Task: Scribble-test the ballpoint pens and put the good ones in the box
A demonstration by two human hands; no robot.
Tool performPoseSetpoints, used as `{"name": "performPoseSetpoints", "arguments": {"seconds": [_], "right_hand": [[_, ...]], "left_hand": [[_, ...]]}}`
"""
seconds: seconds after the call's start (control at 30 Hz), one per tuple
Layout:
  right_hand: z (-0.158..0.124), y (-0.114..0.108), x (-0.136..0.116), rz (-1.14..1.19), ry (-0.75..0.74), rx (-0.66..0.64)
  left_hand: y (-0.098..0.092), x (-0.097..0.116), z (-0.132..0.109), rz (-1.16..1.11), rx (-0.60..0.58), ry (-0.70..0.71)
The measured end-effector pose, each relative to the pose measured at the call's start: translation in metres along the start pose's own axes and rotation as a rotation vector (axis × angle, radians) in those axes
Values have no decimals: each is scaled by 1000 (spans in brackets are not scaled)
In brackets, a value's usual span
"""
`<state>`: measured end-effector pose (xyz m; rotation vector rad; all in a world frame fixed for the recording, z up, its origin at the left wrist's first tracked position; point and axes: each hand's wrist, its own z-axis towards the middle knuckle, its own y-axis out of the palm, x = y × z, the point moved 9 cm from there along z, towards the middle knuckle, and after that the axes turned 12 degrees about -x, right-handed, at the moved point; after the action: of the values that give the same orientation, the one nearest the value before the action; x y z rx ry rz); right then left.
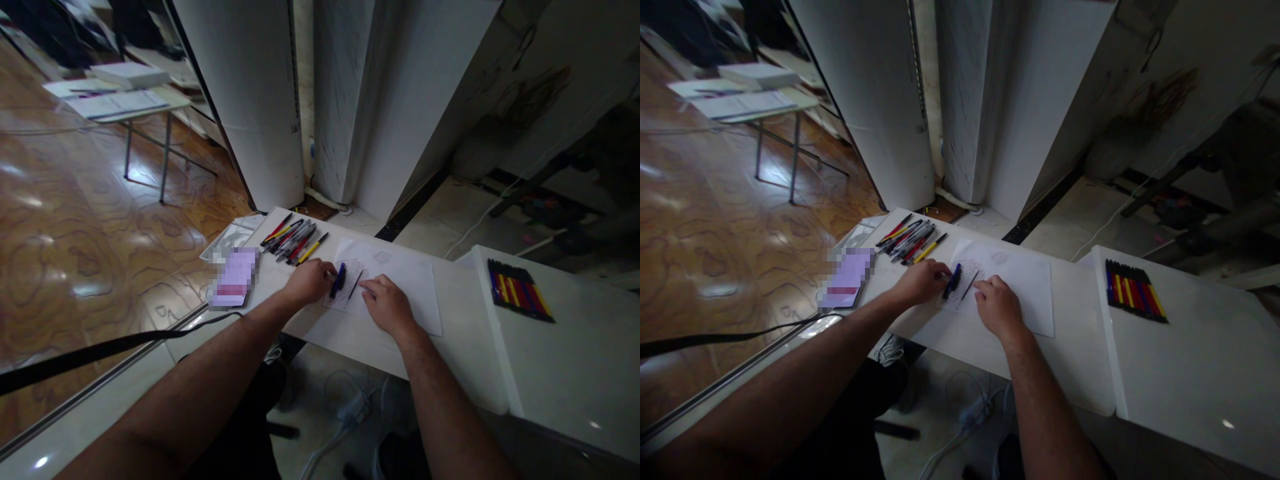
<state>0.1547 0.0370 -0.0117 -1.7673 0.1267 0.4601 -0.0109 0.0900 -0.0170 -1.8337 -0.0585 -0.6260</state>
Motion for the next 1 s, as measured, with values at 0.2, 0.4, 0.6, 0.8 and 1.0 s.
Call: {"name": "performPoseSetpoints", "arguments": {"seconds": [0.2,0.4,0.6,0.8,1.0], "right_hand": [[-3,-2,5,-15,47,-7],[-5,-10,18,-8,132,66],[-7,-17,35,9,196,115],[-8,-16,37,2,196,97],[-9,-20,42,-4,234,105]], "left_hand": [[0,2,0,4,-16,-10],[0,3,-1,6,-25,2],[2,11,-2,21,-41,57],[4,14,1,27,-30,66],[3,14,1,30,-33,52]]}}
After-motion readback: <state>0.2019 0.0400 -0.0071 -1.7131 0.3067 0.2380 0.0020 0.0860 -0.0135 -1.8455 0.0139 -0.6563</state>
